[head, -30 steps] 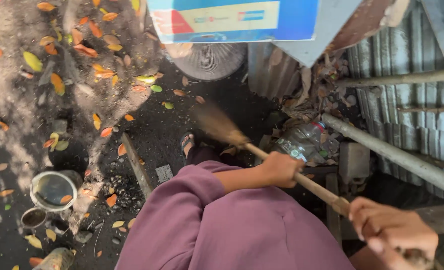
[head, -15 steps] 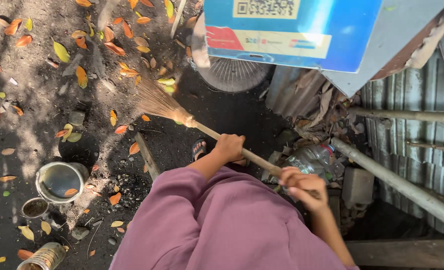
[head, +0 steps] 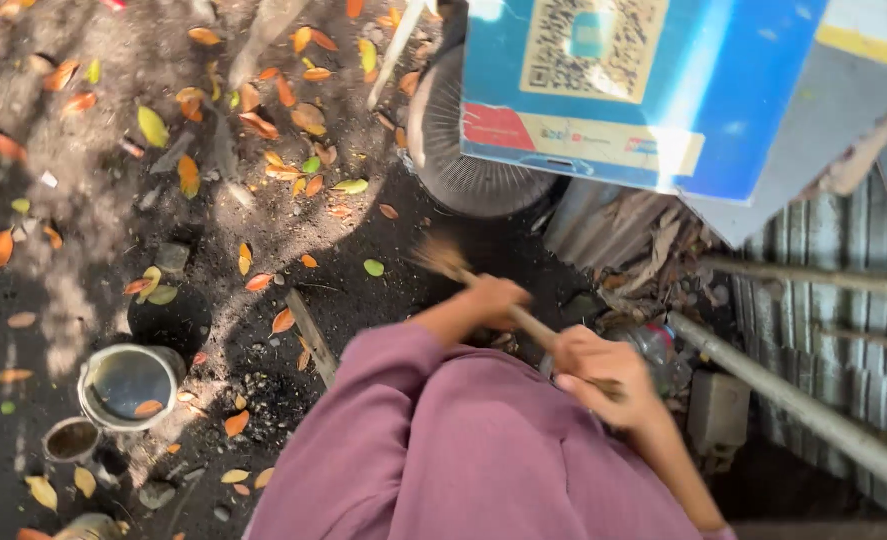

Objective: The person is sweeping leaves and debris from a dirt and stone ground in an outdoor area using a broom.

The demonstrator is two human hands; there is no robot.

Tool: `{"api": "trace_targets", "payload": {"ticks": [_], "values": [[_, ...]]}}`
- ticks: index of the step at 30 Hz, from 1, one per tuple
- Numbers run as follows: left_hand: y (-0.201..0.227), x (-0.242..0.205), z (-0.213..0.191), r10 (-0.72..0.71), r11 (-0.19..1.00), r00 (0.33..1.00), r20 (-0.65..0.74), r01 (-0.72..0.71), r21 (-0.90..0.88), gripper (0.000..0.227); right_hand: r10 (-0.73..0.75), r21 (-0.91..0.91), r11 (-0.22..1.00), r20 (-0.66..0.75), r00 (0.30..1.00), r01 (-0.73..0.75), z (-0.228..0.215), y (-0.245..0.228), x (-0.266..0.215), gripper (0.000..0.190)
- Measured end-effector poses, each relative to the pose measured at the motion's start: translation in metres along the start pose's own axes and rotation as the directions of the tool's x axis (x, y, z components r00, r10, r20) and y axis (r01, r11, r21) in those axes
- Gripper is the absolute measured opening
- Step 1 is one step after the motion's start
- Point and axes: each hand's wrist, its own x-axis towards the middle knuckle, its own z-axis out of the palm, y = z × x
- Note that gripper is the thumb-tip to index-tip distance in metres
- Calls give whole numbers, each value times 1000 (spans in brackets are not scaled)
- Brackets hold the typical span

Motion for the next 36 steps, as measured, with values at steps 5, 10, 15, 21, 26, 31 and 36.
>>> {"api": "trace_targets", "payload": {"ticks": [5, 10, 15, 21, 26, 31, 36], "values": [[-72, -55, -43, -253, 937, 967, -38, 254, 241, 24, -128, 118, 986, 53, 990, 121, 28, 51, 30, 23], [-58, -64, -89, -404, 875, 845, -351, 469, 120, 29, -184, 206, 965, 72, 980, 166, -9, 62, 64, 21], [-7, -51, -141, -551, 800, 653, -519, 590, -108, 25, -237, 384, 914, 238, 942, 133, -80, 22, 153, 25], [30, -29, -132, -705, 705, 461, -539, 538, -463, 25, -310, 602, 792, 535, 786, -97, -97, 0, 262, 34], [8, -15, -74, -945, 326, 145, -293, 488, -810, 20, -557, 657, 727, 734, 389, -201, -36, 63, 306, 20], [-63, -3, -102, -788, 567, -43, -614, 336, -752, 18, -506, 499, 843, 862, -22, 200, -22, 23, 341, 33], [-55, -34, -166, -690, 596, -300, -658, 281, -753, 20, -518, 535, 776, 843, -145, 334, -6, -19, 353, 34]]}}
